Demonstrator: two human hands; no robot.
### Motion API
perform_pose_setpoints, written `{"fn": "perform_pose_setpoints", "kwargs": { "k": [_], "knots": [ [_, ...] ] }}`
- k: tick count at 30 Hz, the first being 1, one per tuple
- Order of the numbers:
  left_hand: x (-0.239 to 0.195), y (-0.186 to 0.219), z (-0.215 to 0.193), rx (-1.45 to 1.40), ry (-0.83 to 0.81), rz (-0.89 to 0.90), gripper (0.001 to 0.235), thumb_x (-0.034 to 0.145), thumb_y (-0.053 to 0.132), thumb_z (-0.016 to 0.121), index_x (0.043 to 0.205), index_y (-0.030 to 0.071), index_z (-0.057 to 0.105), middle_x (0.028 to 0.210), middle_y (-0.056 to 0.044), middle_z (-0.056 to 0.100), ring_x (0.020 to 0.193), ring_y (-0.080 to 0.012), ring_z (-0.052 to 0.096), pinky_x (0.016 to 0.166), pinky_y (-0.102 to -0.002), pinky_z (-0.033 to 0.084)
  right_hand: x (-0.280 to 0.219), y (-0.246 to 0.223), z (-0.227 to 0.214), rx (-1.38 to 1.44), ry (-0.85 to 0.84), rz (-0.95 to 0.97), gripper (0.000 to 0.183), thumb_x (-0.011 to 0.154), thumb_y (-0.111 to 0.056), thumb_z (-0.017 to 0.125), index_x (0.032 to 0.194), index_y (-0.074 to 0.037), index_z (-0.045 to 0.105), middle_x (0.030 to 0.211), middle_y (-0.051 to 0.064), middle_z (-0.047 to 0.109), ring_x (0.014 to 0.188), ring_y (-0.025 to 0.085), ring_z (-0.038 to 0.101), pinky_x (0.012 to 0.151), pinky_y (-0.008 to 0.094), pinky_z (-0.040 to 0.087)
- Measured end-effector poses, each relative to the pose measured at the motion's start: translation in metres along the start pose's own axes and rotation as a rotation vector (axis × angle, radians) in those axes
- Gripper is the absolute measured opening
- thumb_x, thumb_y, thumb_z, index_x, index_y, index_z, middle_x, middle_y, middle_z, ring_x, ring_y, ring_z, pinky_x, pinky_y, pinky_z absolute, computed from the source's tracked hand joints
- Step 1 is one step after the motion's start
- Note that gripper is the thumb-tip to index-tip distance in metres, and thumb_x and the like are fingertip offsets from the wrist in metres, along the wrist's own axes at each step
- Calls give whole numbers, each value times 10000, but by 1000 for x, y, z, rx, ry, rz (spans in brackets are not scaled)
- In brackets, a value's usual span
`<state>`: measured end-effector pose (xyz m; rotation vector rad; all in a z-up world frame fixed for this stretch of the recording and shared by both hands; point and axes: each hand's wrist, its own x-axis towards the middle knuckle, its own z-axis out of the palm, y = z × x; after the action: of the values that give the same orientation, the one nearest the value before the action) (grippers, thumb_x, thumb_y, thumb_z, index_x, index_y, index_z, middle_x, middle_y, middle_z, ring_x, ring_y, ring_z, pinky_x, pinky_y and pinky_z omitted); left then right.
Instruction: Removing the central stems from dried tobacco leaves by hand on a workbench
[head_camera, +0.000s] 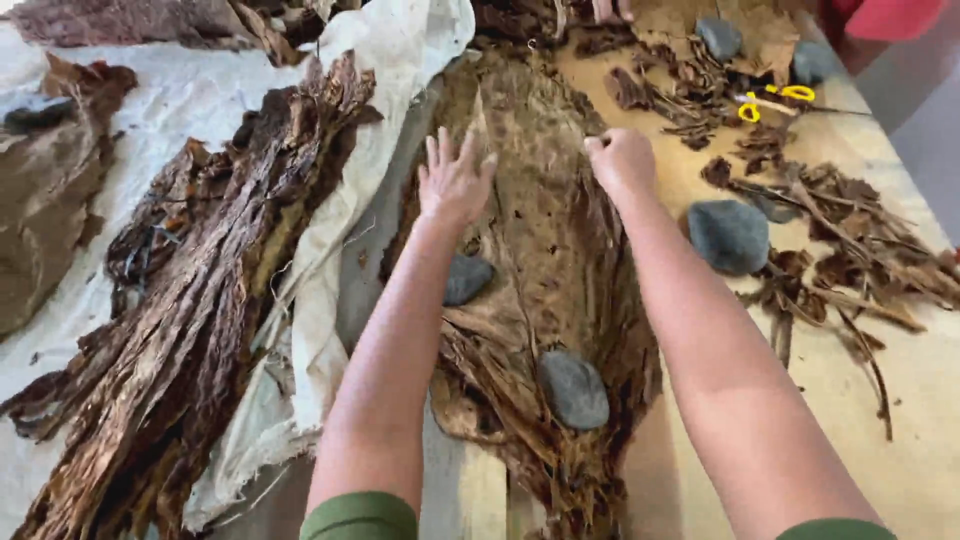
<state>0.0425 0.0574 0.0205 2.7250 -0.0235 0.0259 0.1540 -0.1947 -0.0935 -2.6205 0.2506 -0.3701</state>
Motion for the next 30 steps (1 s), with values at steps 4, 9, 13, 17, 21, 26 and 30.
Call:
{"fn": "perform_pose_setpoints", "kwargs": {
  "k": [4, 9, 13, 17, 21, 26, 30],
  "knots": [
    [23, -16, 25, 105, -48, 72, 709, 925, 687, 263, 1520, 316, 162, 1580, -170, 48, 1460, -373, 43, 1133, -573, 208, -16, -42, -25, 35, -20, 111, 200, 827, -345, 556, 915, -252, 710, 843, 59, 691, 910, 312, 661, 779, 454, 540],
    [31, -15, 32, 276, -233, -3, 816, 832, 750, 110, 1483, 326, -139, 1555, -183, -144, 1420, -411, -116, 1118, -617, 23, -50, -64, -60, 89, 210, -253, 132, 1008, 8, 478, 905, -44, 540, 648, 10, 503, 417, 102, 379, 316, 212, 320],
    [27, -14, 34, 350, -194, -23, 776, 871, 763, 185, 1518, 348, 81, 1578, -170, 66, 1452, -392, 45, 1136, -584, 168, -46, -38, -37, -242, -129, 18, 237, 1017, -303, 379, 1164, -152, 489, 900, 177, 688, 936, 389, 661, 818, 540, 504],
    [27, -14, 35, 362, -210, -14, 777, 885, 750, 162, 1529, 324, 70, 1575, -192, 58, 1445, -421, 58, 1121, -585, 188, -44, -27, -17, -288, -145, -12, 235, 1024, -250, 347, 1150, -106, 485, 863, 194, 696, 896, 390, 676, 803, 521, 499],
    [29, -15, 37, 366, -206, -13, 773, 890, 747, 177, 1526, 323, 64, 1572, -196, 56, 1441, -430, 58, 1122, -587, 188, -51, -39, -42, -199, -99, 7, 283, 1024, -292, 376, 1152, -89, 527, 888, 237, 683, 927, 420, 654, 804, 547, 494],
    [28, -15, 43, 375, -207, -16, 784, 883, 758, 161, 1528, 324, 64, 1573, -188, 63, 1441, -424, 59, 1128, -574, 187, -35, 7, -38, 15, -67, 51, 398, 974, -431, 410, 1076, -110, 623, 965, 217, 662, 1001, 426, 606, 840, 554, 478],
    [28, -14, 40, 378, -204, -24, 784, 886, 755, 141, 1531, 318, 60, 1574, -179, 65, 1442, -414, 70, 1127, -555, 216, -77, 2, -61, 31, -194, 77, 372, 885, -414, 499, 940, -99, 690, 932, 180, 683, 1002, 415, 611, 865, 528, 476]
  ]
}}
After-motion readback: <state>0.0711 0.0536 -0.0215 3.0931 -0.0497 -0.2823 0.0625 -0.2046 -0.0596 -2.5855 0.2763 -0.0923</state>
